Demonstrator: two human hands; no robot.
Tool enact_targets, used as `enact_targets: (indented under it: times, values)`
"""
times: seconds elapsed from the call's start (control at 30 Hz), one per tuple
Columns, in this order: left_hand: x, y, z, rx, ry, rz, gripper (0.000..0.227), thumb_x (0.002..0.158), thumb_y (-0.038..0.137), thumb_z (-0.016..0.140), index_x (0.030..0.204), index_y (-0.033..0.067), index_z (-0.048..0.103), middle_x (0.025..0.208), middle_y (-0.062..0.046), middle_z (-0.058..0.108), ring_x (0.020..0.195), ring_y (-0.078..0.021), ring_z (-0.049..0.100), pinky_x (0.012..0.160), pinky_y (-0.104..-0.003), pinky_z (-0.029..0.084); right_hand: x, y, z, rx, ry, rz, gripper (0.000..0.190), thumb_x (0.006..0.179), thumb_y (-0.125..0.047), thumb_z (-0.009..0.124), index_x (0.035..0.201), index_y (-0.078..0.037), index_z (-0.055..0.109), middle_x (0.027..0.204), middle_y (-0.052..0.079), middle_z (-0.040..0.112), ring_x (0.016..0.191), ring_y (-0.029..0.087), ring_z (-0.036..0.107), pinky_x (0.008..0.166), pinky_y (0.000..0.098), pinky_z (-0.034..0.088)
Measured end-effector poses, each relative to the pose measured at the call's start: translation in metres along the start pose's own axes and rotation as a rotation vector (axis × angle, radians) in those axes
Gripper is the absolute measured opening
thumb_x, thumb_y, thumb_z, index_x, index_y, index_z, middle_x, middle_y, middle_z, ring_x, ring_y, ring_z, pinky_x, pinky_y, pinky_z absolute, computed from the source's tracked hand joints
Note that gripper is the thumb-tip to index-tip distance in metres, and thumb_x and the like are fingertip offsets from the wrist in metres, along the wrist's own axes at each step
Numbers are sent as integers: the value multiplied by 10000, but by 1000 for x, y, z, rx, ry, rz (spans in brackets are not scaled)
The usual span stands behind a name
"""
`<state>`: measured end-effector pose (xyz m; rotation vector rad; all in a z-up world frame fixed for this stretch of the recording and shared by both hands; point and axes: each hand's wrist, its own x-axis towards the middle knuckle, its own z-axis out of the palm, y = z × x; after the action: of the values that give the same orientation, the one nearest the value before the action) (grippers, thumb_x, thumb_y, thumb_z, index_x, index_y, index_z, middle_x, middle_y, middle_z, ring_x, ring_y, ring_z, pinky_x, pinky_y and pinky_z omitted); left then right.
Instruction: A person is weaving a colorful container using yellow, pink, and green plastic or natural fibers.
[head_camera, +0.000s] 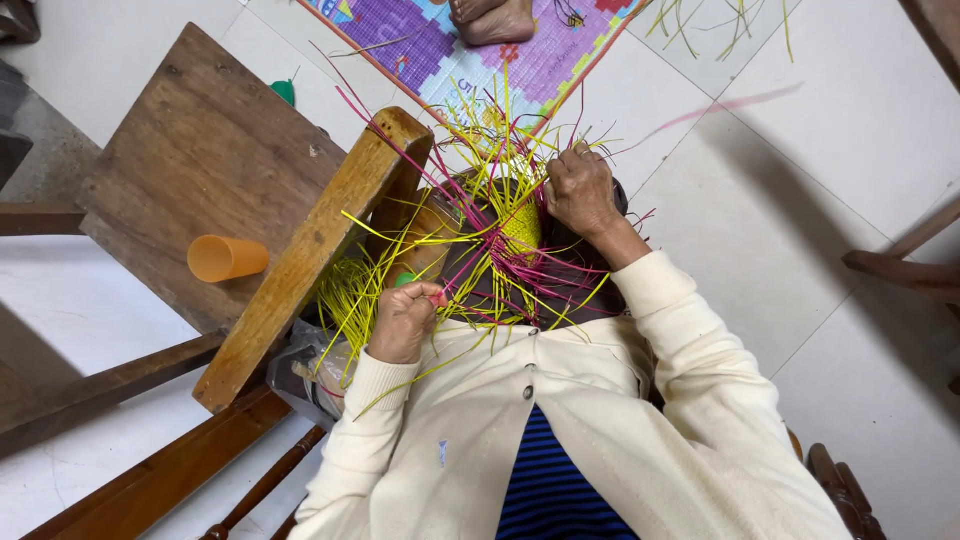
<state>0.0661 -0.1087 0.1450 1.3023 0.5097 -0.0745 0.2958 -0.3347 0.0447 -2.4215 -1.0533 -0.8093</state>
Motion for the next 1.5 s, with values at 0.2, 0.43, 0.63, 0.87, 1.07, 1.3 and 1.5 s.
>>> enact_targets:
  times: [0.2, 0.43, 0.63, 0.87, 1.07, 1.3, 1.5]
  values:
    - [-3, 2, -3, 47, 40, -1, 181, 731, -43, 472, 783, -56, 645, 415, 76, 282, 349, 24, 248, 334, -125, 209, 2, -9, -5, -46, -11, -19, 57, 713, -137, 650, 736, -119, 601, 667, 68, 505, 712, 274, 580, 575, 363, 478]
    - [-13, 17, -13, 5, 45, 24, 164, 744, -30, 481, 792, -56, 636, 420, 48, 281, 369, -2, 239, 351, -142, 211, -15, -12, 2, -50, -170, -96, 68, 810, -128, 588, 829, -146, 650, 743, 40, 541, 841, 289, 571, 604, 386, 479]
    - [-25, 29, -12, 103, 47, 87, 181, 728, -44, 482, 786, -58, 652, 420, 46, 297, 377, 8, 250, 358, -141, 195, -32, -7, 22, -122, -227, -78, 57, 790, -127, 587, 798, -133, 643, 768, 56, 562, 863, 312, 570, 611, 408, 465]
    - [-29, 30, -17, 148, 54, 144, 181, 725, -26, 493, 777, -39, 666, 420, 46, 310, 381, 19, 253, 361, -136, 190, -14, -20, -5, -161, -257, 23, 70, 801, -151, 583, 780, -154, 650, 777, 27, 540, 900, 296, 515, 656, 399, 406]
    - [-29, 30, -21, 169, 74, 151, 188, 713, -39, 488, 772, -40, 667, 417, 43, 317, 376, 11, 251, 358, -137, 182, -34, -2, 29, -126, -165, 18, 53, 767, -108, 567, 715, -116, 574, 743, 37, 500, 774, 271, 569, 532, 333, 459]
    - [-28, 24, -24, 212, 102, 128, 201, 710, -45, 481, 767, -39, 673, 396, 44, 338, 355, 15, 260, 348, -134, 177, -25, 1, 16, -124, -160, 33, 35, 726, -101, 592, 748, -98, 565, 751, 61, 518, 714, 275, 589, 489, 339, 493]
    - [-27, 24, -33, 184, 119, 157, 187, 729, -45, 487, 781, -49, 667, 408, 30, 343, 359, 4, 259, 340, -139, 195, -23, 6, 13, -128, -164, 49, 42, 751, -101, 585, 792, -101, 574, 754, 59, 520, 716, 272, 602, 506, 338, 501]
